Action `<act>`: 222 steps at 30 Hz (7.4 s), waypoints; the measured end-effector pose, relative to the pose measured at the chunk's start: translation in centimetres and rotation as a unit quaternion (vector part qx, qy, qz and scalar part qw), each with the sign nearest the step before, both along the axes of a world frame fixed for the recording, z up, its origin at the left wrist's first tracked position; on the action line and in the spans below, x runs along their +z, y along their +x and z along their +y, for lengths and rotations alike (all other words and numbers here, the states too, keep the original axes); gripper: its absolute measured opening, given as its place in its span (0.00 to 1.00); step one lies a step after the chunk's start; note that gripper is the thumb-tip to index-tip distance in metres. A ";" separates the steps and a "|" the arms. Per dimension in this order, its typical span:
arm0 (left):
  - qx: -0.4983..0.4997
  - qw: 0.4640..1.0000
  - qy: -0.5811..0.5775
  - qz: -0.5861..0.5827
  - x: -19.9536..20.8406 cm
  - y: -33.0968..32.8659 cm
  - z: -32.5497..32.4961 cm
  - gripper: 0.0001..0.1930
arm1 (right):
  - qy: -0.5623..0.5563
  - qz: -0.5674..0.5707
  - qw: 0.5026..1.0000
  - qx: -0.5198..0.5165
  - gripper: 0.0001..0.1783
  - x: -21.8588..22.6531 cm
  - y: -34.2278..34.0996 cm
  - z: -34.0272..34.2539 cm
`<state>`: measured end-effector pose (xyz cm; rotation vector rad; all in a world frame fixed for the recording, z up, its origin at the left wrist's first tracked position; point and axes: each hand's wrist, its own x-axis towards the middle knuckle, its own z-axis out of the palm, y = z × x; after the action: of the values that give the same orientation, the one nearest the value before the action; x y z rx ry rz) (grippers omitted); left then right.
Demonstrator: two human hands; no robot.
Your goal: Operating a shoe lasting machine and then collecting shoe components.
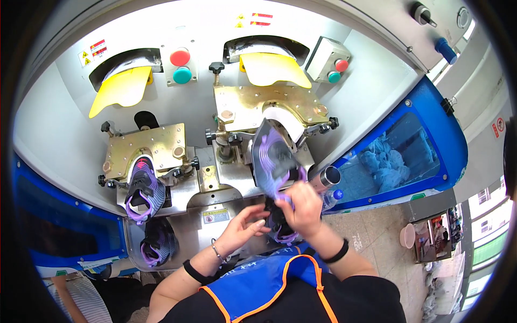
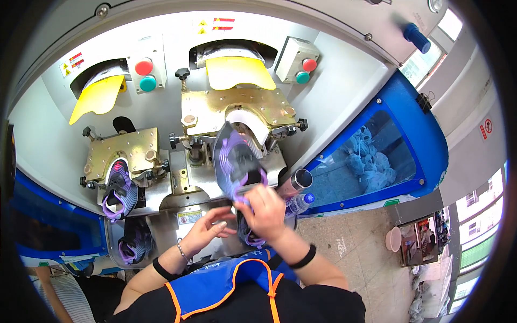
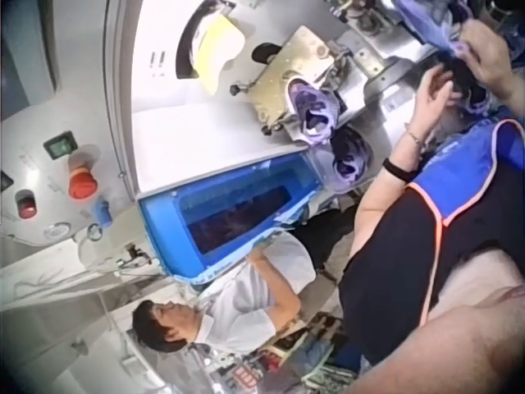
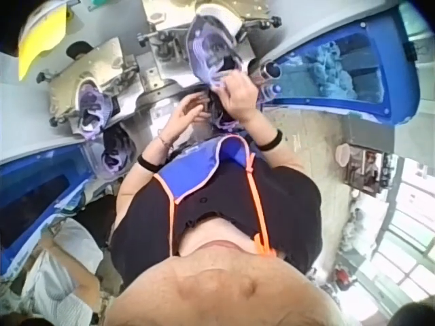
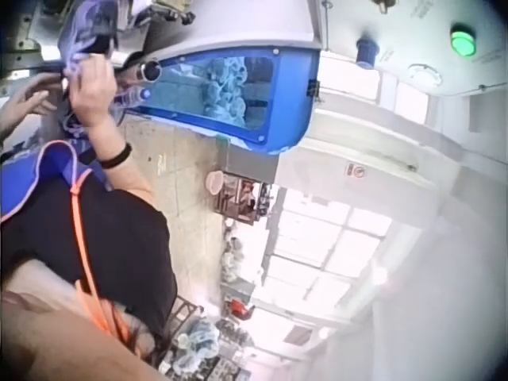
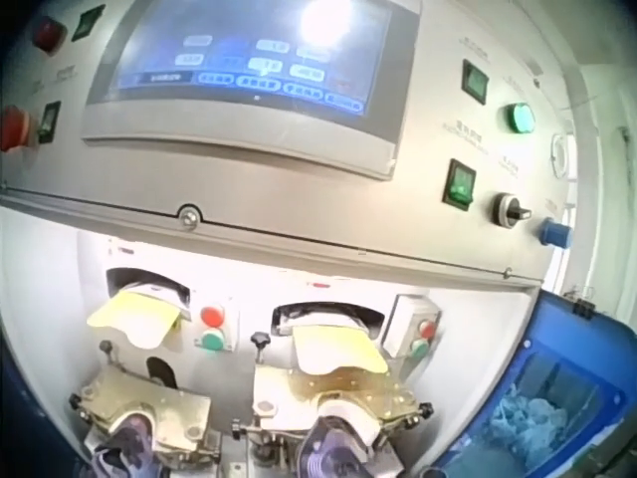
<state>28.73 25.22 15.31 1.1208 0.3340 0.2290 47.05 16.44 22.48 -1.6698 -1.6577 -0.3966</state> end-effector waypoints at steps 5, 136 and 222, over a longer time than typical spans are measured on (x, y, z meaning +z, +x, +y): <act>-0.011 0.988 -0.155 -0.016 -0.3 2.8 -0.3 0.22 | -0.103 0.001 0.994 -0.039 0.12 -1.1 -2.1 -2.8; 0.499 0.466 0.554 0.477 -4.9 -16.9 -12.2 0.21 | -0.339 0.634 0.689 0.091 0.11 -20.1 8.7 -21.6; 0.313 0.756 0.528 0.226 -17.9 -14.3 -15.1 0.21 | -0.146 0.427 0.891 0.051 0.51 -24.5 -2.6 -16.0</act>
<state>14.47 10.07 -2.60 2.1779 1.1123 0.8173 44.43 0.43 -2.02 -1.6001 -1.1366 0.6075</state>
